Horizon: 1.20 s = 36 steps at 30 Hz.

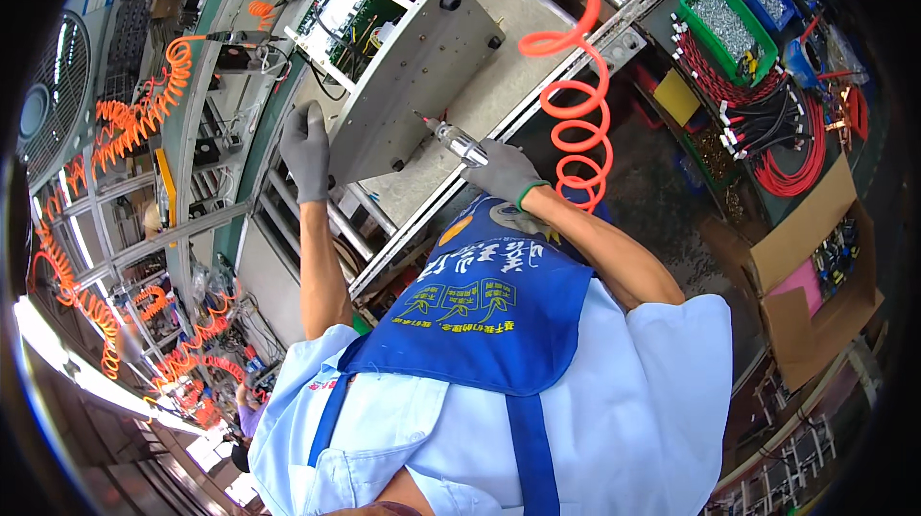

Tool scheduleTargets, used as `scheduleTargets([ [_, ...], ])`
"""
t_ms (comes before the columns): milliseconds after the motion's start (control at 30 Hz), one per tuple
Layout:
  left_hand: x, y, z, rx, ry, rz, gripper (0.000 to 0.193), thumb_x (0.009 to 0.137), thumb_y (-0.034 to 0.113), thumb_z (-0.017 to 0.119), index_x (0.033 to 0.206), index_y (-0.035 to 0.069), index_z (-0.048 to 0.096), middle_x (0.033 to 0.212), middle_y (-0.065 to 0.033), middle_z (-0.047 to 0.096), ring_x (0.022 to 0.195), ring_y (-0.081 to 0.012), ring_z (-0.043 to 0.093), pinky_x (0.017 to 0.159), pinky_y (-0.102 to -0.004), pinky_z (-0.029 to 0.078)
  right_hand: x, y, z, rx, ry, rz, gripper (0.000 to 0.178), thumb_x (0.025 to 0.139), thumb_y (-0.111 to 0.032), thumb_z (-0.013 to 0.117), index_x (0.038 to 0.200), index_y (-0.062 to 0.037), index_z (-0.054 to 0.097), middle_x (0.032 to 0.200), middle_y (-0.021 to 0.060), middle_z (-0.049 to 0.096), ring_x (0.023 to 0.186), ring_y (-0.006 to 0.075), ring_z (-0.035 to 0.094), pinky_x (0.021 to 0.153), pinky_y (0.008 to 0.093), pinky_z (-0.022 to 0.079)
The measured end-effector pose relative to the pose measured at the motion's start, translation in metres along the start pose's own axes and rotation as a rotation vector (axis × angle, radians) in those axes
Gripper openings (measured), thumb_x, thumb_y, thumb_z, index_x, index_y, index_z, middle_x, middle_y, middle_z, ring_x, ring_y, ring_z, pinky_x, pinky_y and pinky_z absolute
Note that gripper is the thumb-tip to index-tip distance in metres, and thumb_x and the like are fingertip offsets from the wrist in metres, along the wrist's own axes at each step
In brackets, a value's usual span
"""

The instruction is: Assemble and test electronic power supply components on a production line.

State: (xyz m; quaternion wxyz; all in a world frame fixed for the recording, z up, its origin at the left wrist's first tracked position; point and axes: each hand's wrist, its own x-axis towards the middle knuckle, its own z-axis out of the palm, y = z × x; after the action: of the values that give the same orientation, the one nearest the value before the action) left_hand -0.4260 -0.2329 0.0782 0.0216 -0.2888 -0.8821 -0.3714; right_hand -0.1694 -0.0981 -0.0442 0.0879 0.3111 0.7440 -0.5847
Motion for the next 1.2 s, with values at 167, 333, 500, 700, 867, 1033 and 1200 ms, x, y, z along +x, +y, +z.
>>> scheduleTargets([
  [167, 0.003, -0.017, 0.019, 0.205, -0.214, 0.029, 0.037, 0.099, 0.033, 0.053, 0.098, 0.000, 0.070, 0.080, -0.0224, 0.067, 0.074, -0.0351, 0.065, 0.071, -0.0418, 0.049, 0.008, -0.004, 0.014, 0.057, 0.025, 0.065, 0.045, 0.078, -0.039, 0.069, 0.104, -0.0032, 0.064, 0.095, 0.0211, 0.069, 0.092, 0.0384, 0.067, 0.082, 0.0447, 0.051],
  [333, -0.002, -0.020, 0.027, 0.338, -0.189, 0.060, 0.041, 0.100, 0.034, 0.048, 0.089, 0.002, 0.070, 0.078, -0.0253, 0.063, 0.072, -0.0421, 0.062, 0.065, -0.0481, 0.046, 0.004, -0.006, 0.019, 0.158, 0.040, 0.068, 0.044, 0.078, -0.038, 0.071, 0.103, -0.0034, 0.064, 0.094, 0.0206, 0.069, 0.089, 0.0378, 0.067, 0.080, 0.0440, 0.052],
  [500, -0.002, -0.016, 0.028, 0.345, -0.160, 0.095, 0.042, 0.100, 0.034, 0.048, 0.081, 0.003, 0.067, 0.073, -0.0234, 0.061, 0.067, -0.0408, 0.061, 0.061, -0.0477, 0.044, 0.000, -0.010, 0.020, 0.133, 0.076, 0.046, 0.043, 0.079, -0.039, 0.071, 0.103, -0.0039, 0.064, 0.094, 0.0211, 0.069, 0.090, 0.0382, 0.067, 0.081, 0.0450, 0.052],
  [700, -0.002, -0.020, 0.029, 0.373, -0.161, 0.091, 0.050, 0.102, 0.040, 0.046, 0.076, 0.000, 0.061, 0.069, -0.0228, 0.058, 0.063, -0.0417, 0.057, 0.059, -0.0466, 0.043, 0.001, -0.015, 0.027, 0.104, 0.123, 0.038, 0.042, 0.081, -0.039, 0.069, 0.104, -0.0052, 0.064, 0.094, 0.0217, 0.068, 0.091, 0.0394, 0.067, 0.081, 0.0463, 0.052],
  [867, -0.001, -0.023, 0.031, 0.349, -0.098, 0.203, 0.047, 0.099, 0.037, 0.052, 0.067, 0.004, 0.057, 0.061, -0.0188, 0.054, 0.055, -0.0382, 0.055, 0.052, -0.0457, 0.040, 0.004, -0.017, 0.030, 0.063, 0.147, 0.047, 0.041, 0.082, -0.039, 0.068, 0.105, -0.0052, 0.064, 0.096, 0.0222, 0.068, 0.093, 0.0401, 0.066, 0.082, 0.0471, 0.052],
  [1033, -0.002, -0.021, 0.030, 0.322, -0.115, 0.185, 0.048, 0.101, 0.036, 0.050, 0.069, 0.001, 0.058, 0.062, -0.0207, 0.054, 0.056, -0.0391, 0.054, 0.054, -0.0465, 0.039, 0.007, -0.019, 0.029, 0.046, 0.137, 0.055, 0.041, 0.083, -0.038, 0.068, 0.105, -0.0048, 0.063, 0.097, 0.0223, 0.069, 0.094, 0.0409, 0.066, 0.082, 0.0478, 0.051],
  [1200, -0.002, -0.017, 0.028, 0.332, -0.125, 0.196, 0.046, 0.101, 0.034, 0.050, 0.069, 0.001, 0.057, 0.062, -0.0196, 0.054, 0.055, -0.0387, 0.054, 0.054, -0.0462, 0.039, 0.009, -0.021, 0.032, 0.051, 0.144, 0.078, 0.041, 0.083, -0.038, 0.068, 0.105, -0.0039, 0.062, 0.097, 0.0228, 0.068, 0.094, 0.0413, 0.066, 0.083, 0.0480, 0.051],
])
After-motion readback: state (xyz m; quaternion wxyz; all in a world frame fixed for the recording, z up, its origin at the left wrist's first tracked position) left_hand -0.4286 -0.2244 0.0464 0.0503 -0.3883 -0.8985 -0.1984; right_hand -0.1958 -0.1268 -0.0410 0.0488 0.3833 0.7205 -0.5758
